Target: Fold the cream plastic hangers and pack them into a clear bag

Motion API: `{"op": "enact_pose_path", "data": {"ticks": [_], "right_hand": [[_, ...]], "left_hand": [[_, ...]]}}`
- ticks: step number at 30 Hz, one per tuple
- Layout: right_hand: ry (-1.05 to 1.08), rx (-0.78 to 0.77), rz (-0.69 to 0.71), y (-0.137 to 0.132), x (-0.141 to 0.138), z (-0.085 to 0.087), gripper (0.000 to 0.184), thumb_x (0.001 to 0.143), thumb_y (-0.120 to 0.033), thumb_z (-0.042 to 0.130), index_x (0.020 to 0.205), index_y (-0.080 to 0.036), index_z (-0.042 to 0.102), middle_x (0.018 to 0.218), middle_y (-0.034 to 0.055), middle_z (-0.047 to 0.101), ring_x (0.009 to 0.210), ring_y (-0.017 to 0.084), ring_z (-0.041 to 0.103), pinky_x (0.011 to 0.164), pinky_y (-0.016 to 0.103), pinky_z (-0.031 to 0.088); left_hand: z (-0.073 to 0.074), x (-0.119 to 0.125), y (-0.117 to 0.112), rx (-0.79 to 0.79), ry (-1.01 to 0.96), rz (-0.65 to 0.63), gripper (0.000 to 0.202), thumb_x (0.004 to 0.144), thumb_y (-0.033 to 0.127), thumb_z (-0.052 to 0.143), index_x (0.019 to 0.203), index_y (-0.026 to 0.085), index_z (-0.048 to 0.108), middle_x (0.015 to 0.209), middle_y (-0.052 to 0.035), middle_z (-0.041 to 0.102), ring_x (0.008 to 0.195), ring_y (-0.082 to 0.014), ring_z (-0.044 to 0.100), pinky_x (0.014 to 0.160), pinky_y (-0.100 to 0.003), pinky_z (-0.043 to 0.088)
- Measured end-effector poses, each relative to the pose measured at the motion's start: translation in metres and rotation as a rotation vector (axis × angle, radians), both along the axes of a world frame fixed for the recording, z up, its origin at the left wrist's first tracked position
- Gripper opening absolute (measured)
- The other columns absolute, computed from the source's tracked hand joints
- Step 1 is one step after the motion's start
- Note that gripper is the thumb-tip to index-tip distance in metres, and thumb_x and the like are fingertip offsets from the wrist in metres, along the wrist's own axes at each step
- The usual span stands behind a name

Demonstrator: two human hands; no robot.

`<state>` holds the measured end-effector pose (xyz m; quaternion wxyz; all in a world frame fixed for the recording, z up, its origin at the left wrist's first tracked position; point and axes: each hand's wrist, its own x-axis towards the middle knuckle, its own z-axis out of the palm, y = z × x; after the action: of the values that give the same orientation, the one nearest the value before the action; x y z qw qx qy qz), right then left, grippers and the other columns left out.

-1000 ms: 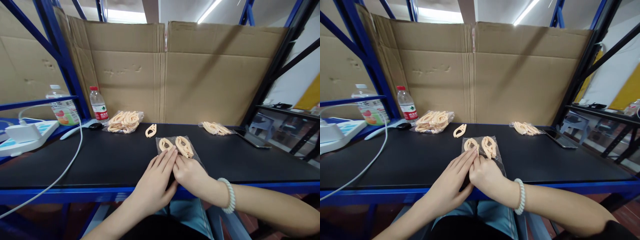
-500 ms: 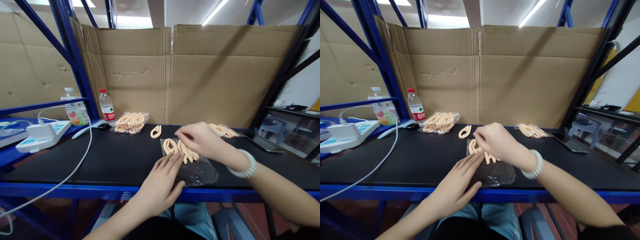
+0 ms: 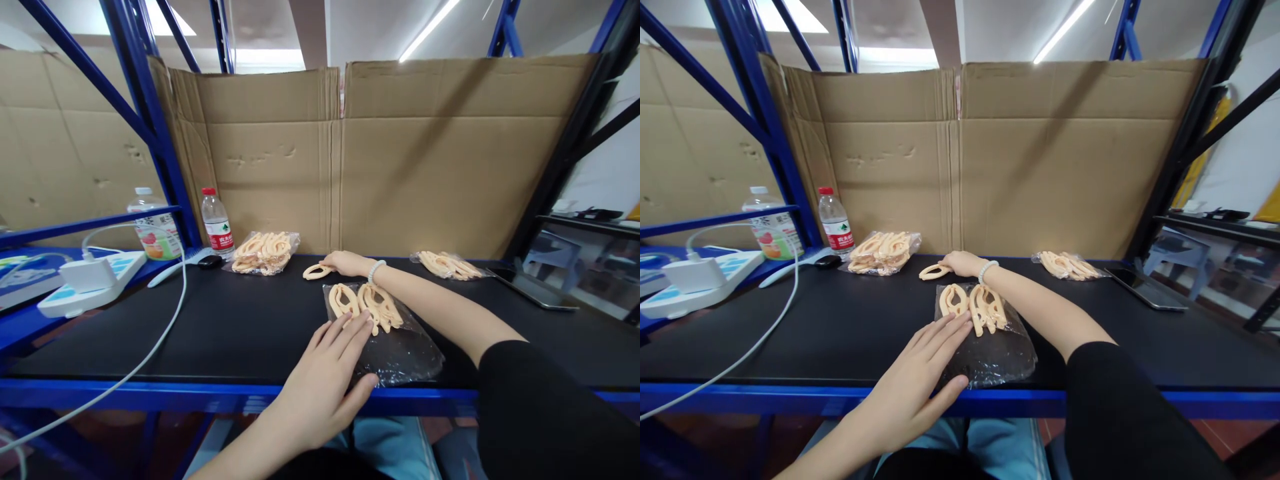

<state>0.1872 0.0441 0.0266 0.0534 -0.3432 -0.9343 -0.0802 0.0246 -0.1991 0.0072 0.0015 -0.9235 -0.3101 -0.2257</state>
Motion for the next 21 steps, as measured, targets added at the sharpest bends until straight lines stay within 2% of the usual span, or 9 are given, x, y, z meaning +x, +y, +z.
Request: {"op": "enact_pose_path", "data": {"ticks": [3, 5, 7, 10, 13, 16, 18, 21], "right_hand": [[0.008, 0.020, -0.086, -0.014, 0.041, -0.004, 0.025, 0.091, -0.014, 0.048, 0.111, -0.010, 0.062, 0.101, 0.0130, 0.063, 0.093, 0.021, 0.060, 0.083, 0.029, 0.044], [0.020, 0.044, -0.156, -0.031, 0.072, -0.006, 0.023, 0.092, -0.016, 0.047, 0.107, -0.009, 0.063, 0.101, 0.0137, 0.060, 0.089, 0.020, 0.060, 0.083, 0.028, 0.043], [0.036, 0.079, -0.228, -0.053, 0.102, -0.009, 0.026, 0.095, -0.019, 0.042, 0.101, -0.007, 0.065, 0.101, 0.0148, 0.058, 0.083, 0.019, 0.059, 0.081, 0.029, 0.044], [0.045, 0.118, -0.304, -0.099, 0.132, -0.013, 0.031, 0.096, -0.025, 0.038, 0.093, -0.009, 0.065, 0.091, 0.0123, 0.057, 0.074, 0.019, 0.058, 0.076, 0.032, 0.046], [0.091, 0.221, -0.374, -0.155, 0.144, -0.019, 0.022, 0.094, -0.026, 0.043, 0.103, -0.013, 0.058, 0.094, 0.0097, 0.057, 0.080, 0.020, 0.059, 0.073, 0.031, 0.048], [0.047, 0.246, -0.428, -0.214, 0.143, -0.025, 0.022, 0.095, -0.029, 0.040, 0.096, -0.017, 0.059, 0.090, 0.0069, 0.059, 0.072, 0.018, 0.059, 0.062, 0.028, 0.050], [0.063, 0.296, -0.432, -0.247, 0.140, -0.030, 0.027, 0.096, -0.030, 0.037, 0.101, -0.018, 0.060, 0.094, 0.0079, 0.061, 0.081, 0.021, 0.061, 0.066, 0.031, 0.052], [0.130, 0.338, -0.372, -0.285, 0.138, -0.036, 0.037, 0.096, -0.037, 0.036, 0.124, -0.019, 0.053, 0.114, 0.0108, 0.060, 0.098, 0.024, 0.059, 0.076, 0.035, 0.055]], "left_hand": [[-0.001, 0.000, 0.001, 0.008, 0.012, 0.000, 0.059, 0.092, 0.035, 0.045, 0.145, 0.021, 0.023, 0.150, -0.0071, 0.027, 0.138, -0.0258, 0.023, 0.111, -0.048, 0.028], [-0.001, 0.001, 0.001, 0.013, 0.022, 0.001, 0.059, 0.092, 0.035, 0.044, 0.145, 0.021, 0.022, 0.150, -0.0072, 0.027, 0.138, -0.0262, 0.023, 0.111, -0.049, 0.028], [-0.001, 0.001, 0.001, 0.020, 0.026, 0.003, 0.059, 0.092, 0.035, 0.044, 0.145, 0.021, 0.021, 0.150, -0.0070, 0.026, 0.138, -0.0263, 0.023, 0.110, -0.049, 0.029], [-0.002, 0.000, 0.000, 0.028, 0.021, 0.007, 0.060, 0.092, 0.035, 0.044, 0.145, 0.021, 0.020, 0.150, -0.0065, 0.026, 0.137, -0.0257, 0.024, 0.110, -0.049, 0.029], [-0.001, 0.001, 0.000, 0.024, 0.024, 0.014, 0.059, 0.093, 0.036, 0.043, 0.145, 0.022, 0.021, 0.150, -0.0053, 0.027, 0.137, -0.0246, 0.024, 0.111, -0.048, 0.029], [0.000, 0.001, 0.000, 0.021, 0.032, 0.018, 0.058, 0.093, 0.037, 0.042, 0.145, 0.022, 0.021, 0.150, -0.0047, 0.026, 0.138, -0.0233, 0.024, 0.112, -0.047, 0.027], [0.000, 0.002, 0.000, 0.024, 0.024, 0.018, 0.058, 0.093, 0.036, 0.042, 0.145, 0.022, 0.021, 0.150, -0.0048, 0.026, 0.138, -0.0229, 0.023, 0.112, -0.046, 0.026], [0.000, 0.002, 0.001, 0.029, 0.010, 0.009, 0.058, 0.093, 0.035, 0.043, 0.145, 0.022, 0.021, 0.150, -0.0054, 0.026, 0.138, -0.0231, 0.024, 0.112, -0.046, 0.027]]}}
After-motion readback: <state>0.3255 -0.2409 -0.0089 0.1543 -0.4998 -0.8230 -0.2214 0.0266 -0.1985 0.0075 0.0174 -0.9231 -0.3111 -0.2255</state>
